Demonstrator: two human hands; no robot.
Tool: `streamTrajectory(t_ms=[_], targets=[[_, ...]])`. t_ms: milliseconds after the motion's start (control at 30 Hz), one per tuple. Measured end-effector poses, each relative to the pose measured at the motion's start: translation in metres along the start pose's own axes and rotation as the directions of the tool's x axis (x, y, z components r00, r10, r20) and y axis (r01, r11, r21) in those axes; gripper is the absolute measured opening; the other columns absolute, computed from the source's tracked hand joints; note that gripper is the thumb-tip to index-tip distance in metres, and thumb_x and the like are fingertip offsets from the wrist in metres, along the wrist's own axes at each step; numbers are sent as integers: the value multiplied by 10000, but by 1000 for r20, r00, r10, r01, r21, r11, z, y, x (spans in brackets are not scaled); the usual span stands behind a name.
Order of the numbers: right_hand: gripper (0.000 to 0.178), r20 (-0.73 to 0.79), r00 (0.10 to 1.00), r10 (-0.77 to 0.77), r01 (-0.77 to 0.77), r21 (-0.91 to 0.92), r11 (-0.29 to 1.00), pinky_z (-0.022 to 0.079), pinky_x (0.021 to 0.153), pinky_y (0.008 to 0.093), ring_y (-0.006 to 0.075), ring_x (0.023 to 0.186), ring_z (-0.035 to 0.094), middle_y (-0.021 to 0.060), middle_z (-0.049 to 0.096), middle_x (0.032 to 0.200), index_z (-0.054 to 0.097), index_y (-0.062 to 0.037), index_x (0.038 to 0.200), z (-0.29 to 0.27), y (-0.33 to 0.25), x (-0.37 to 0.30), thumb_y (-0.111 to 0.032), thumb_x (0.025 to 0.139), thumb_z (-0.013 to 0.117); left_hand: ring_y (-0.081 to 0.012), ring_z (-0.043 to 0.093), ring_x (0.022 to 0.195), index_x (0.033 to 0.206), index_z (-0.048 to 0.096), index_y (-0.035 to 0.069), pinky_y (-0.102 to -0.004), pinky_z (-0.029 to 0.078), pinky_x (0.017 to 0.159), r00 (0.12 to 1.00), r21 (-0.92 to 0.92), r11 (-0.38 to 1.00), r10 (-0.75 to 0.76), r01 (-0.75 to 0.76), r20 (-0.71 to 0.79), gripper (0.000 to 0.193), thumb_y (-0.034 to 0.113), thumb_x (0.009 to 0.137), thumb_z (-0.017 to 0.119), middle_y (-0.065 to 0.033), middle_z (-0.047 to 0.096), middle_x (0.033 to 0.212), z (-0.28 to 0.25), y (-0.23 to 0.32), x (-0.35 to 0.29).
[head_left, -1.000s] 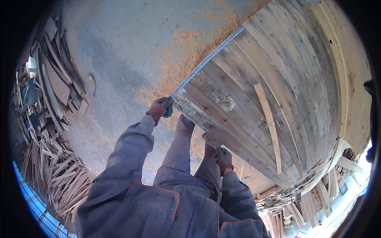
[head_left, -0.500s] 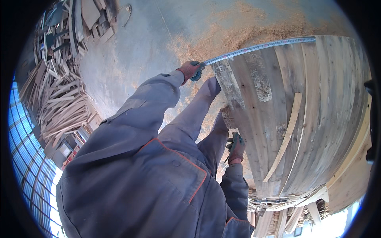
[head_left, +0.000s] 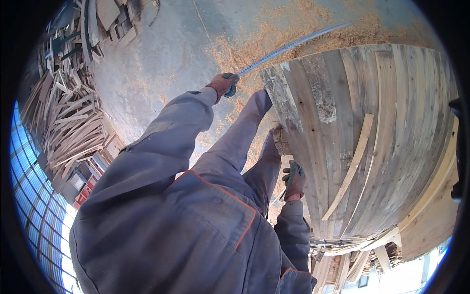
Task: The person measures a large curved wooden panel with a tape measure, then uses a pencil to mark lines along the panel's surface. The person repositions the tape measure and pencil multiple times to mark different sections of the panel.
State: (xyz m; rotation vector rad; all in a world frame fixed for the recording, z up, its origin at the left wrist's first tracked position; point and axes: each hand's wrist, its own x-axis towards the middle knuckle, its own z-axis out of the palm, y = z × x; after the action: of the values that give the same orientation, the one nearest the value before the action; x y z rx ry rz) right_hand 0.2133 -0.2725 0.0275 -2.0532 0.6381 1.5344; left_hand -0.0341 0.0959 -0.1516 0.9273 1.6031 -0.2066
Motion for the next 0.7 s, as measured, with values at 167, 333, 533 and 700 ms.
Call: streamTrajectory(t_ms=[167, 333, 533, 700], targets=[[354, 16, 999, 35, -36, 29, 999, 338, 403, 278, 123, 446, 548, 65, 692, 737, 715, -70, 1134, 7, 5, 4, -388, 993, 650, -88, 620, 757, 1066, 781, 59, -284, 477, 657, 997, -199, 980, 33, -19, 71, 231, 256, 1014, 672, 8, 732, 912, -4, -2, -2], [339, 31, 999, 34, -36, 75, 997, 340, 398, 280, 126, 447, 553, 65, 694, 736, 721, -88, 1126, 7, 6, 7, -391, 992, 655, -84, 635, 786, 1098, 768, 43, -273, 492, 679, 980, -182, 981, 92, -59, 179, 242, 245, 1027, 655, -8, 747, 964, -2, 19, -7], [351, 43, 998, -51, 50, 18, 999, 369, 425, 279, 137, 470, 571, 79, 708, 763, 724, -96, 1180, -1, 18, 15, -380, 995, 636, -81, 613, 710, 1069, 769, 45, -282, 491, 624, 931, -111, 993, 5, 38, 364, 259, 264, 1043, 631, 3, 724, 896, 1, 58, -15], [315, 13, 1000, -19, 17, 159, 987, 381, 418, 279, 145, 467, 574, 90, 699, 750, 720, -68, 1069, 3, 23, 15, -363, 968, 678, -129, 539, 473, 1046, 729, 29, -319, 384, 436, 948, -49, 989, 147, -138, 282, 280, 272, 1067, 592, -34, 602, 638, 23, 78, -20]])
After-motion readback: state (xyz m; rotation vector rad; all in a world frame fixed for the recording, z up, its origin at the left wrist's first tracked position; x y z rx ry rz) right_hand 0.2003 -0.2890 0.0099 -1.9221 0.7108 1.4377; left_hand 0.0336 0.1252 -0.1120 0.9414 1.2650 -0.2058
